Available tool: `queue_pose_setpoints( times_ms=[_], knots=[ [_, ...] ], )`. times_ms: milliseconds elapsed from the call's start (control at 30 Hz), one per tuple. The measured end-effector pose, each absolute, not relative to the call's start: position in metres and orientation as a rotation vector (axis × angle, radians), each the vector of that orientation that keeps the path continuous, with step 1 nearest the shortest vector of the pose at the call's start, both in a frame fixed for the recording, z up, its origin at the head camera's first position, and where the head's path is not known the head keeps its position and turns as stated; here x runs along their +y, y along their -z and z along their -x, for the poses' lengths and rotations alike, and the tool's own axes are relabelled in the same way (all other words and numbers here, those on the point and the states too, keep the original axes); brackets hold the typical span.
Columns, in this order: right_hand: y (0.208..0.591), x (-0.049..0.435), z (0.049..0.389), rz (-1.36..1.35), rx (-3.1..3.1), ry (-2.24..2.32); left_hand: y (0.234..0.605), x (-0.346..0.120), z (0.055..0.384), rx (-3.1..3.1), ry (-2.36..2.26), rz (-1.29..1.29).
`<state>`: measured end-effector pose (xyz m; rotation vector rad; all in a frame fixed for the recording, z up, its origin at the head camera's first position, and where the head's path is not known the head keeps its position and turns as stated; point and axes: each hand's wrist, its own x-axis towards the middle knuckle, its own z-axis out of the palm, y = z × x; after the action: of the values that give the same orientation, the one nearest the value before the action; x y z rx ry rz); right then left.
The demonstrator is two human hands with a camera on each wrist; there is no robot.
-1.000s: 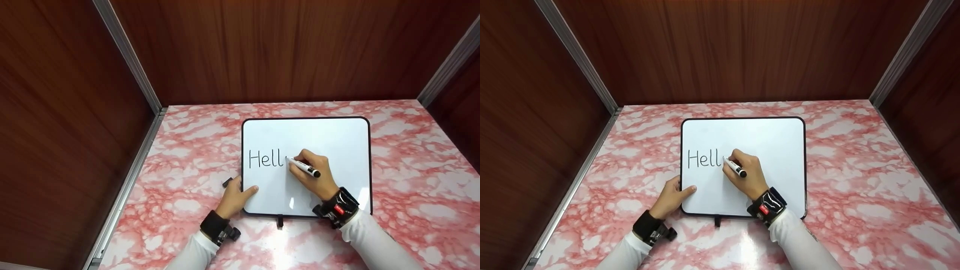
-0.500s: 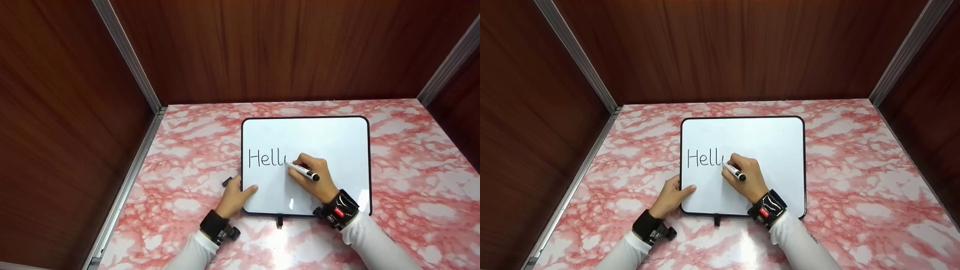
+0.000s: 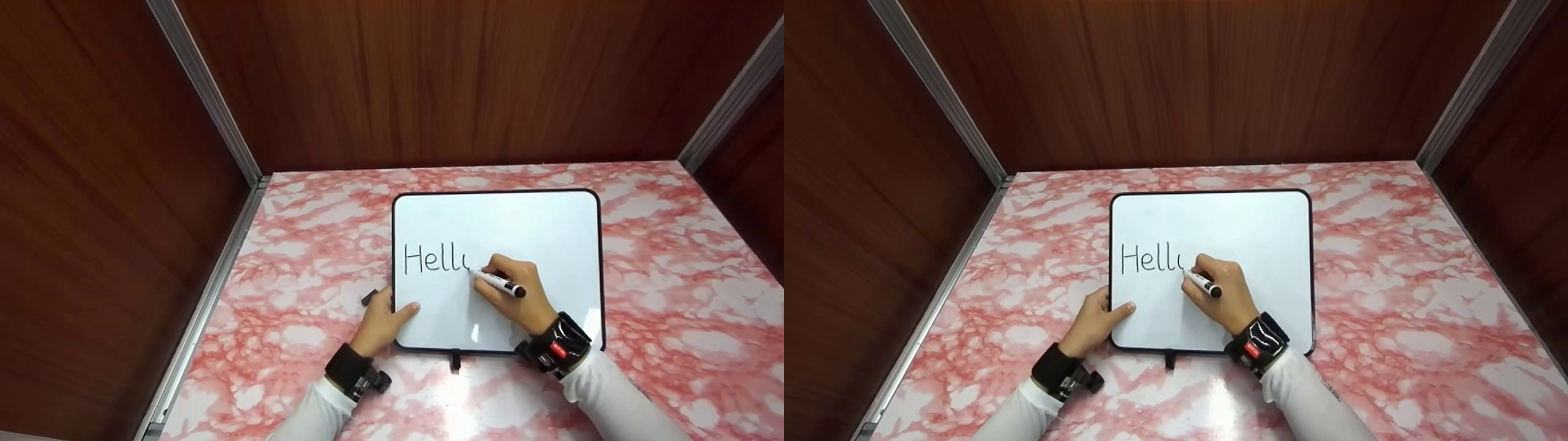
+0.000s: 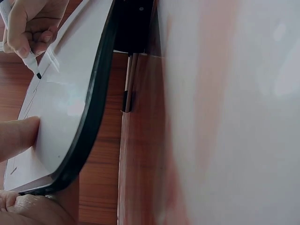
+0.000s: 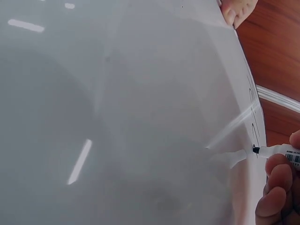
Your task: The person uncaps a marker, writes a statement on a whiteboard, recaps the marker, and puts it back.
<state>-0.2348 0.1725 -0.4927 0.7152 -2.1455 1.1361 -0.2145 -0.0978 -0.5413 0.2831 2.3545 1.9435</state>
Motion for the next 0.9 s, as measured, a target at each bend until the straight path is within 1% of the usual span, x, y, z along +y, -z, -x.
queue_pose_setpoints(
  times_ms=[667,900],
  knots=[
    [0.487,0.178,0.244,-0.669,-2.092,-1.105,0.541,-0.096,0.214,2.33,-1.963,-0.234],
    [0.485,0.174,0.247,-0.682,-2.082,-1.113,0.541,-0.097,0.214,2.327,-1.967,-0.271]
  ],
)
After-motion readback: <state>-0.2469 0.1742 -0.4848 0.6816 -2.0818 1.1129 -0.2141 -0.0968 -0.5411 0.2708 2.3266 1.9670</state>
